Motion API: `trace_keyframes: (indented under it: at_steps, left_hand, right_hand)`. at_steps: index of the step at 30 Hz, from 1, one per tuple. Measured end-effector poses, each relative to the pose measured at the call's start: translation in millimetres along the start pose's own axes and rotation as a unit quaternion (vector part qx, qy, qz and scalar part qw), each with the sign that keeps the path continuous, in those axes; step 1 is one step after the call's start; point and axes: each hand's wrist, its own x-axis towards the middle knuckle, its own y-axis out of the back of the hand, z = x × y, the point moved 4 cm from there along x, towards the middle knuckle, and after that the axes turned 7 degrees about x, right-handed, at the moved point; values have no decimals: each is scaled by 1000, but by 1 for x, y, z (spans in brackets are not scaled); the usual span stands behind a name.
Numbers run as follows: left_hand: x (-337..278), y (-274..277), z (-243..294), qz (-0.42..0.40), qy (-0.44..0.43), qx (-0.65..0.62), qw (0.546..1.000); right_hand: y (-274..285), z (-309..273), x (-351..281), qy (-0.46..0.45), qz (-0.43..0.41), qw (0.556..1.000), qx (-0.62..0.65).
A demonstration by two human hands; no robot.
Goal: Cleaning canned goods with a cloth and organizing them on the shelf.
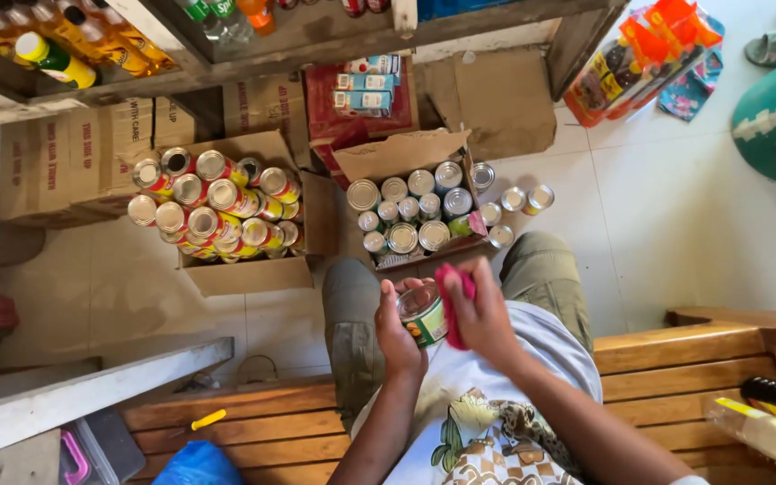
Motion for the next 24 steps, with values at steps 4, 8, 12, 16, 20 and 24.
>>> trace_keyframes:
  at_steps: [4,8,12,16,20,24]
  left_hand:
    - [12,6,1,-8,-32,46,998]
    - [10,18,-12,-39,30,-24,998]
    - [7,4,-11,-37,61,-47,996]
    - [3,0,-7,-77,65,-40,994]
    - [4,-10,5,-118,76,-40,989]
    - [26,9,-18,-120,92,20,988]
  right_hand:
    - [0,27,4,-58,-1,998,-13]
    - [-5,-26,-27,17,-42,999,-2]
    - [-2,14,-16,66,-18,997,29]
    - [6,25,11,-63,-6,995,80]
    - [6,23,10,-180,30,969,165]
    - [8,12,4,-181,46,971,150]
